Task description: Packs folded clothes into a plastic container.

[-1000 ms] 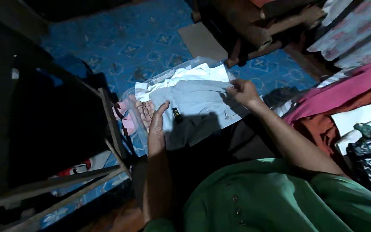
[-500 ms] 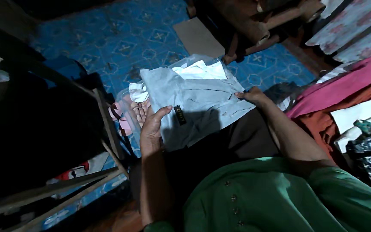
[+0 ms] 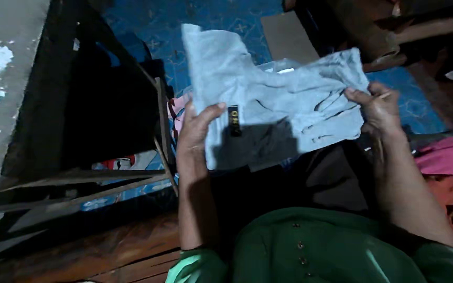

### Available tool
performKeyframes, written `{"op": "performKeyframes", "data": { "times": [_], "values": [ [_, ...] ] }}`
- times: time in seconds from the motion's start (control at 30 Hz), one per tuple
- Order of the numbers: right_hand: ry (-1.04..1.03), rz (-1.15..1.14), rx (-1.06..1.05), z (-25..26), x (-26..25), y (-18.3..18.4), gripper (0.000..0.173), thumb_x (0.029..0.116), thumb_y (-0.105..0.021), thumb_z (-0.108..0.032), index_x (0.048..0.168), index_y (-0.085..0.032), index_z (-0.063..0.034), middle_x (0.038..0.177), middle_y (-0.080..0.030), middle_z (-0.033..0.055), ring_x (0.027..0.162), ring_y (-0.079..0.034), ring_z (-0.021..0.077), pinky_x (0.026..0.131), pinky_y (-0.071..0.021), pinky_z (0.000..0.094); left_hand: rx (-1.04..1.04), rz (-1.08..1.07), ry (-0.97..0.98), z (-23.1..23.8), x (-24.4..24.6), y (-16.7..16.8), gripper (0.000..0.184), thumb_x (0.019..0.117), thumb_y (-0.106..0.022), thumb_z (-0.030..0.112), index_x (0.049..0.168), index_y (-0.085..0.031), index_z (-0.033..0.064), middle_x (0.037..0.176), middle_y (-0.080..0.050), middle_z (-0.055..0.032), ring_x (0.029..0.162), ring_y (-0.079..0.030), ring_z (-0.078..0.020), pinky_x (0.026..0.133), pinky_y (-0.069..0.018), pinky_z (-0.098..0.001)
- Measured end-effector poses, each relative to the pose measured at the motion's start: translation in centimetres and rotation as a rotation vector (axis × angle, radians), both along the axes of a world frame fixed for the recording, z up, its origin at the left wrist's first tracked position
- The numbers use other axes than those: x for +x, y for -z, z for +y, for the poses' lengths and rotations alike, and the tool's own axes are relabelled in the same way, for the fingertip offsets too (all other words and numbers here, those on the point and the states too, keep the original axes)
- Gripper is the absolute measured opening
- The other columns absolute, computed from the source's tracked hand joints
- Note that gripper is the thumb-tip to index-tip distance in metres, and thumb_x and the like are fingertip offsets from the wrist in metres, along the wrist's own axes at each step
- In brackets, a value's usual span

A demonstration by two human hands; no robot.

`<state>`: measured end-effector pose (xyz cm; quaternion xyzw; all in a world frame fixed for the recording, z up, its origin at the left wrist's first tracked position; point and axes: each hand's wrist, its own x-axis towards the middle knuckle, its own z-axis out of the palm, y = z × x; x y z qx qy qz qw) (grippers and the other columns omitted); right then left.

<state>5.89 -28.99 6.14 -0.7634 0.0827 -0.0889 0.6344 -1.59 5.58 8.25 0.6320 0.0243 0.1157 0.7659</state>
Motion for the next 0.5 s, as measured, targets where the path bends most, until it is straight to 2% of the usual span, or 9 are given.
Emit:
{"op": "performKeyframes", "data": {
  "times": [0.07,0.13,0.2,0.23,0.27,0.3,0.37,0.43,0.5],
  "values": [
    [-0.027,-0.034,0.105,1.2,1.0,-0.5,0.011,0.0958,-0.066,-0.005,0.1,-0.062,-0.0139,0.083,-0.07,-0.012,0.076,-0.068,-0.0016,0.074,-0.0605,0.0213,-0.014,0.068,-0.096,1.9,0.6,1.0,0.03,0.0893,-0.059,-0.002,0.116,-0.055,0.0104,0.093,-0.073,0.0059,0.083,-0.072,-0.0044,0.076,-0.0631,-0.0266],
    [-0.026,0.078,-0.033,2.0,2.5,1.1,0.011,0.0967,-0.067,-0.011,0.104,-0.06,-0.0086,0.084,-0.068,-0.0042,0.073,-0.067,0.0037,0.071,-0.06,0.0253,0.082,0.235,-0.158,3.5,1.6,3.4,0.036,0.0932,-0.062,0.0,0.128,-0.052,0.0052,0.101,-0.07,-0.0015,0.087,-0.071,-0.0077,0.078,-0.0624,-0.0288],
    [-0.1,0.265,-0.354,1.9,3.8,3.8,0.045,0.099,-0.068,-0.022,0.134,-0.055,0.004,0.109,-0.066,0.023,0.093,-0.067,0.0304,0.084,-0.056,0.0492,0.266,0.431,-0.169,4.4,2.5,6.1,0.06,0.0943,-0.068,0.004,0.148,-0.041,-0.0002,0.124,-0.063,-0.0191,0.104,-0.067,-0.0224,0.091,-0.058,-0.0404],
    [-0.162,0.319,-0.505,1.9,4.0,5.0,0.061,0.1003,-0.067,-0.028,0.148,-0.044,0.0033,0.128,-0.061,0.0314,0.113,-0.063,0.0431,0.096,-0.0503,0.0611,0.379,0.523,-0.161,4.4,2.7,6.8,0.075,0.0944,-0.071,0.008,0.156,-0.029,-0.0018,0.131,-0.058,-0.0286,0.113,-0.064,-0.034,0.097,-0.0538,-0.049],
    [-0.211,0.316,-0.617,2.0,4.1,5.6,0.072,0.1002,-0.066,-0.034,0.155,-0.036,0.0015,0.143,-0.05,0.0355,0.13,-0.051,0.0521,0.104,-0.0397,0.071,0.502,0.592,-0.152,4.1,3.0,6.8,0.085,0.0944,-0.072,0.012,0.159,-0.019,-0.0024,0.131,-0.056,-0.0342,0.114,-0.062,-0.0423,0.098,-0.0512,-0.0559],
    [-0.247,0.273,-0.688,2.5,3.8,5.8,0.078,0.0999,-0.065,-0.04,0.159,-0.031,-0.0007,0.153,-0.04,0.0353,0.14,-0.038,0.0557,0.107,-0.0294,0.0772,0.63,0.634,-0.154,3.5,3.1,6.2,0.089,0.0945,-0.073,0.016,0.16,-0.016,-0.0029,0.129,-0.058,-0.037,0.115,-0.062,-0.0482,0.098,-0.0498,-0.0617],
    [-0.32,0.157,-0.76,4.1,2.7,5.1,0.083,0.0985,-0.061,-0.05,0.16,-0.031,-0.0034,0.162,-0.027,0.0325,0.147,-0.025,0.0567,0.107,-0.0206,0.0814,0.849,0.659,-0.167,1.7,2.9,4.0,0.087,0.0956,-0.072,0.023,0.16,-0.02,-0.0032,0.134,-0.054,-0.0392,0.122,-0.056,-0.0556,0.101,-0.0434,-0.0695],
    [-0.428,0.094,-0.786,6.1,1.8,4.5,0.087,0.0945,-0.061,-0.058,0.16,-0.034,-0.0078,0.165,-0.023,0.029,0.149,-0.022,0.0561,0.108,-0.0187,0.0824,0.971,0.618,-0.116,0.4,3.2,3.3,0.083,0.0956,-0.072,0.029,0.16,-0.028,0.0021,0.15,-0.04,-0.0375,0.134,-0.044,-0.057,0.104,-0.0396,-0.0712],
    [-0.546,0.087,-0.818,8.0,1.4,4.9,0.091,0.0905,-0.067,-0.059,0.161,-0.034,-0.0126,0.166,-0.021,0.0297,0.148,-0.022,0.0594,0.103,-0.0239,0.0842,0.965,0.513,0.028,0.0,3.6,4.6,0.084,0.0917,-0.077,0.036,0.159,-0.035,0.0088,0.159,-0.028,-0.0353,0.141,-0.033,-0.0587,0.105,-0.036,-0.074]
  ]
}}
